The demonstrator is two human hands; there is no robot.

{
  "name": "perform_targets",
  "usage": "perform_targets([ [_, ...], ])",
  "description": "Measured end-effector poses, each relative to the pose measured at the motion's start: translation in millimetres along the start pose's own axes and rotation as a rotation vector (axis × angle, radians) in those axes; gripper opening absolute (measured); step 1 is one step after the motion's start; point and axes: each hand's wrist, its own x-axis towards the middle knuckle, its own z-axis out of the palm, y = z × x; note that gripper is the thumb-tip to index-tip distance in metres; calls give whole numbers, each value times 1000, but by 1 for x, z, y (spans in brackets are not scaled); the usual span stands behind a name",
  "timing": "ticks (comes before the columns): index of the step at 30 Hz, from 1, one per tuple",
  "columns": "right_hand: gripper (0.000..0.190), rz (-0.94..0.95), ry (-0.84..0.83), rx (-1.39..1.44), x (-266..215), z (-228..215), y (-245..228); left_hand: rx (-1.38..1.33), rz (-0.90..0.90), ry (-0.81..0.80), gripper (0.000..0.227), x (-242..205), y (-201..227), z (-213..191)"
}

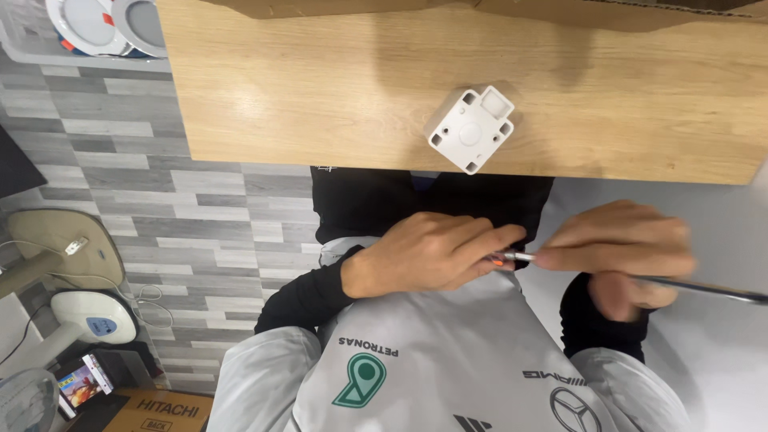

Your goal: The person assembles a white electrical socket by inserting a blue internal component into the white housing. They then use a screwdriver to tighten screws on the side of the housing to secure the parts together.

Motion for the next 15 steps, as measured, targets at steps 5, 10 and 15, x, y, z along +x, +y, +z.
perform_targets([
  [5, 63, 11, 324, 101, -99, -41, 27, -17, -15, 40, 28, -5, -22, -32],
  [10, 21, 201, 515, 13, -30, -8, 12, -5, -16, 311, 37, 5, -38, -51],
  [15, 32, 212, 631, -26, -3, 25, 25, 20, -81, 417, 65, 21, -57, -50],
])
